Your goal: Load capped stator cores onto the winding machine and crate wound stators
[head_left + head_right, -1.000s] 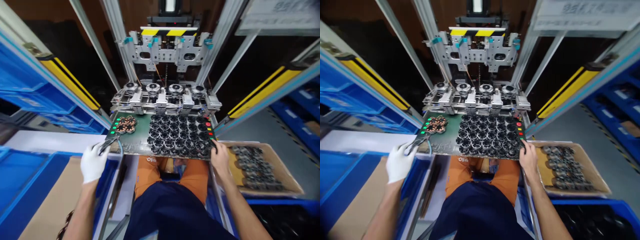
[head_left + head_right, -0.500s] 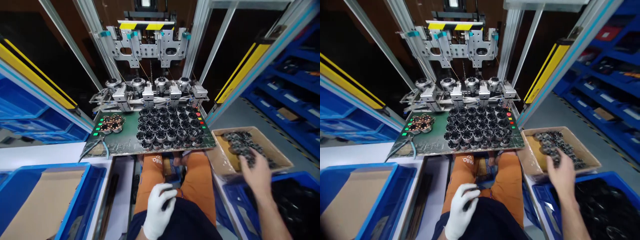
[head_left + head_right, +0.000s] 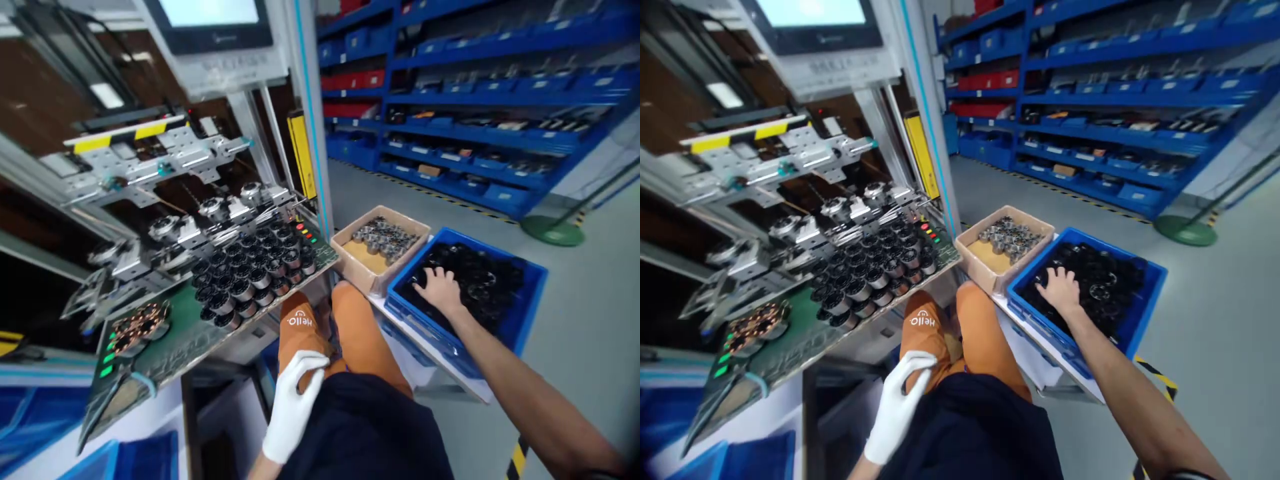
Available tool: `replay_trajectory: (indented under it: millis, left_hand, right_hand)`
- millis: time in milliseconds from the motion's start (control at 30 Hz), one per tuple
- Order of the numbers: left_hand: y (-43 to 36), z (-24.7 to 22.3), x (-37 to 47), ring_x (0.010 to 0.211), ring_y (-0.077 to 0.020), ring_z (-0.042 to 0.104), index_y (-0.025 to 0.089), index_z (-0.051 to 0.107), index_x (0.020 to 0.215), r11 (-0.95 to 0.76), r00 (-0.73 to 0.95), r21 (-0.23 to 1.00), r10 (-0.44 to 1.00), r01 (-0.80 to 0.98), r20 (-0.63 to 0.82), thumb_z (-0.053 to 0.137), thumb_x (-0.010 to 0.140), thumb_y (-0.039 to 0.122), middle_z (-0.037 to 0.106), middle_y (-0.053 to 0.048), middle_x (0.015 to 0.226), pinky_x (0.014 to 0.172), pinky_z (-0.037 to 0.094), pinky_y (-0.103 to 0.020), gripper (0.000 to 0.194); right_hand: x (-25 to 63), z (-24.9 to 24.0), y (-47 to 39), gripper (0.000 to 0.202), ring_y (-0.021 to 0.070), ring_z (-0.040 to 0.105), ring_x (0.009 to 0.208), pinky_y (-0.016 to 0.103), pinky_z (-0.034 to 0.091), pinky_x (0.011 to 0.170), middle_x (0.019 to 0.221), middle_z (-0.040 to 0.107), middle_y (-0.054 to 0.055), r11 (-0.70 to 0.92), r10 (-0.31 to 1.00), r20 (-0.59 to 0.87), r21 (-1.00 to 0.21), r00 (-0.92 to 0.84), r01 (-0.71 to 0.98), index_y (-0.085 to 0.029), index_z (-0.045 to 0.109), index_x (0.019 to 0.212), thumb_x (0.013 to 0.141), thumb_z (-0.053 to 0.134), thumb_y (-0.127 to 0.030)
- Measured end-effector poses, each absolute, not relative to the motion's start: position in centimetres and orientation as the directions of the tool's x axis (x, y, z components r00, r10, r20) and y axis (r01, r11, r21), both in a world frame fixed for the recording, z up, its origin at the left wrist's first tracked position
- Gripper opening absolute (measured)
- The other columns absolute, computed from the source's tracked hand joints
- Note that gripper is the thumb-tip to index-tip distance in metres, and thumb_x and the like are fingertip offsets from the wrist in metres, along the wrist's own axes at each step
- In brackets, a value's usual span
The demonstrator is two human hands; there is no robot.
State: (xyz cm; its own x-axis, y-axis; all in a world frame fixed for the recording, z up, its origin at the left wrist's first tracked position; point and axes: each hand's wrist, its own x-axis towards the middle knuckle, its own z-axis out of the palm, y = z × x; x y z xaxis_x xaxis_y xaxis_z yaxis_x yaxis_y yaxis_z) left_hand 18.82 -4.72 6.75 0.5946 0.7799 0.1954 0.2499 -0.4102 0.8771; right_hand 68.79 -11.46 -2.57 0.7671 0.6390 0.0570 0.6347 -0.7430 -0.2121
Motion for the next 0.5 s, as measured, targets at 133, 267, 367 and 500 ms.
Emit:
replay_trajectory:
  millis: [133,267,367,500]
  left_hand:
    - [-1.5,11.2,22.7,0.111,-0.0313,0.084,0.035,0.086,0.109,-0.513,0.735,0.840,0.637,0.179,0.232,0.068,0.110,0.038,0.087,-0.007,0.116,0.102,0.070,-0.049,0.019]
    - [2.0,14.6,29.5,0.116,-0.0292,0.082,0.032,0.087,0.116,-0.610,0.858,0.785,0.456,0.108,0.237,0.068,0.111,0.038,0.085,-0.008,0.122,0.109,0.066,-0.046,0.020]
    - [4.9,15.4,36.0,0.125,-0.0290,0.079,0.030,0.084,0.125,-0.675,0.907,0.732,0.361,0.092,0.218,0.068,0.111,0.037,0.083,-0.009,0.130,0.118,0.061,-0.046,0.022]
    - [8.8,14.1,45.8,0.126,-0.0295,0.077,0.022,0.080,0.135,-0.769,0.934,0.612,0.333,0.187,0.133,0.070,0.111,0.034,0.080,-0.012,0.133,0.122,0.059,-0.052,0.028]
  right_hand:
    - [67.6,-1.7,-11.7,0.049,0.0321,0.072,0.133,0.055,0.066,0.111,0.154,0.068,0.014,-0.751,0.639,-0.008,-0.226,0.769,0.621,-0.020,0.068,0.151,0.111,0.079,-0.047]
    - [67.5,-2.1,-12.1,0.047,0.0295,0.075,0.125,0.052,0.068,0.106,0.148,0.071,0.013,-0.747,0.650,-0.097,-0.263,0.754,0.610,-0.019,0.069,0.149,0.112,0.079,-0.047]
    - [67.6,-2.8,-12.1,0.047,0.0297,0.075,0.126,0.052,0.068,0.107,0.148,0.071,0.013,-0.738,0.665,-0.150,-0.284,0.732,0.612,-0.019,0.069,0.148,0.112,0.078,-0.047]
    - [67.5,-3.3,-11.8,0.049,0.0312,0.073,0.130,0.055,0.067,0.110,0.151,0.070,0.014,-0.691,0.718,-0.191,-0.308,0.669,0.654,-0.020,0.068,0.151,0.112,0.079,-0.047]
